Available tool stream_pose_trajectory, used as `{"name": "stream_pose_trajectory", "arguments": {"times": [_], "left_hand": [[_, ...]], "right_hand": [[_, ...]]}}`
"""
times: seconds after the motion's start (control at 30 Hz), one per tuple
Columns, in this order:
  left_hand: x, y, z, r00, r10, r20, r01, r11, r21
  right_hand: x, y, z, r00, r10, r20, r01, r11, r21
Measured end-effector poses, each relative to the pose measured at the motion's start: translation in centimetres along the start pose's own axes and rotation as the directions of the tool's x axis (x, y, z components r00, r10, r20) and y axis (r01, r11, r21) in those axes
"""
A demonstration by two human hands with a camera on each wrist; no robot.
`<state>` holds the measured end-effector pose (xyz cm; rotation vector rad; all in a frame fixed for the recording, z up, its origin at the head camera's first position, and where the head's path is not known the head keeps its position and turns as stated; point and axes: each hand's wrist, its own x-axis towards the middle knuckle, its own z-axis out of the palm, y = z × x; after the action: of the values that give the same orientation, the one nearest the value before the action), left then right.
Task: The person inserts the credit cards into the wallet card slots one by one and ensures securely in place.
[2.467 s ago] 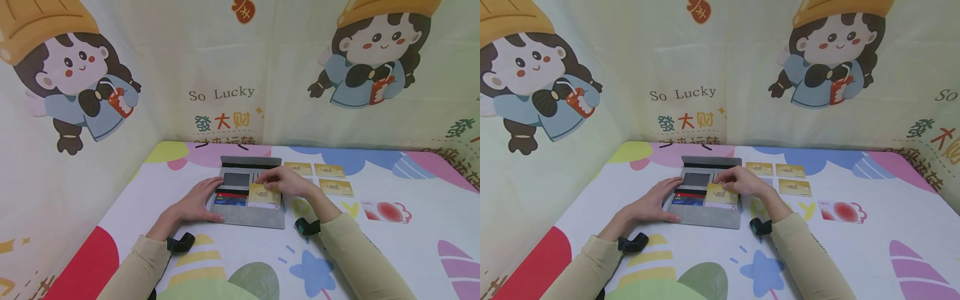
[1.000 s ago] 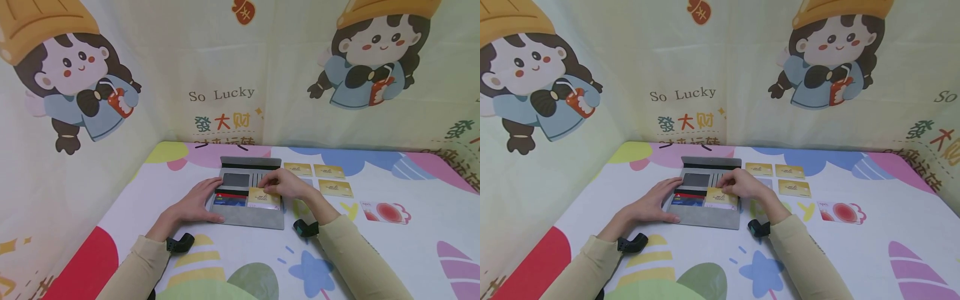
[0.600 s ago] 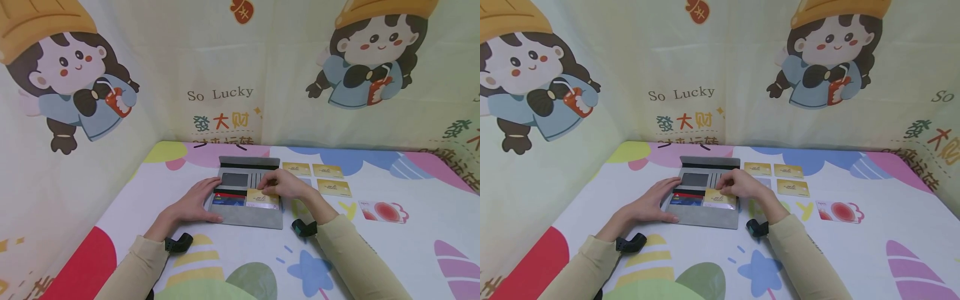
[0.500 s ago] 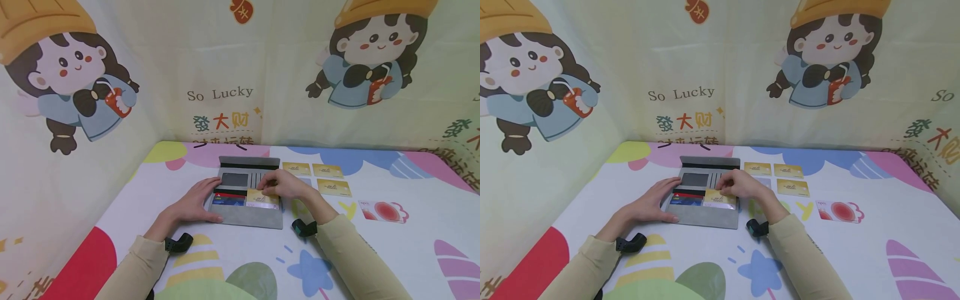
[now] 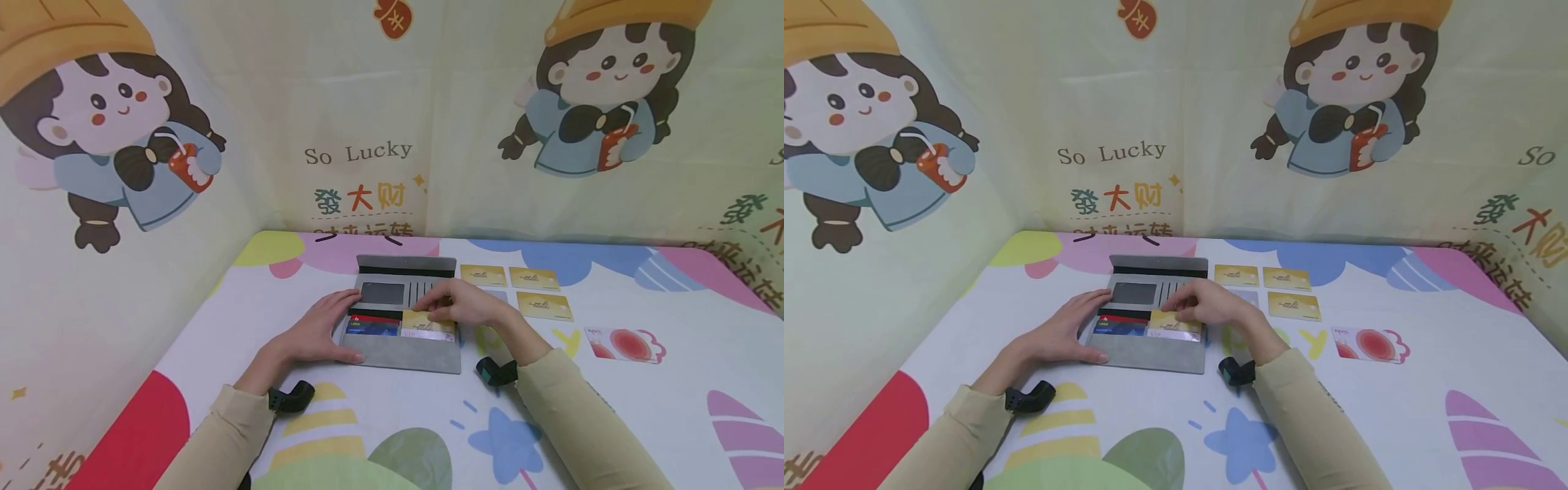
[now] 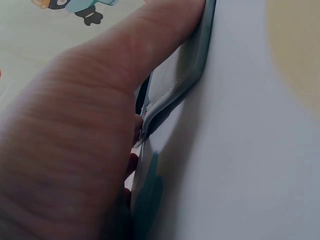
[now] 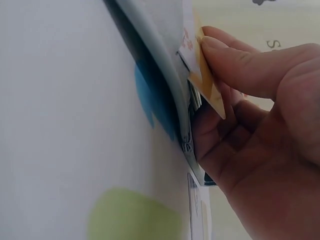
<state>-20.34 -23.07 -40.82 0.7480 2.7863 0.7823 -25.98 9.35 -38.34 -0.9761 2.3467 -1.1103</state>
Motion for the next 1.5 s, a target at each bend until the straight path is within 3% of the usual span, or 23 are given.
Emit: {"name": "stream_pose_trajectory", "arguments": {"times": [0.4,0.87,1.17,1.5], "left_hand": [[-0.21,0.07,0.34,1.0,0.015,-0.015,-0.015,1.0,0.011],[-0.18,-0.01,0.66,1.0,0.013,-0.024,-0.012,1.0,0.016],[-0.14,0.1,0.44,1.0,0.006,-0.016,-0.006,1.0,0.015],[-0.1,0.1,0.2,1.0,0.012,-0.016,-0.011,1.0,0.016]], "right_hand": [[-0.31,0.16,-0.17,0.997,-0.05,0.059,0.048,0.998,0.029],[-0.46,-0.21,0.07,0.999,0.04,0.005,-0.04,0.999,0.025],[-0.15,-0.23,0.23,0.997,-0.006,0.071,0.004,1.0,0.026],[-0.12,-0.62,0.12,0.999,0.025,0.048,-0.026,1.0,0.011]]}}
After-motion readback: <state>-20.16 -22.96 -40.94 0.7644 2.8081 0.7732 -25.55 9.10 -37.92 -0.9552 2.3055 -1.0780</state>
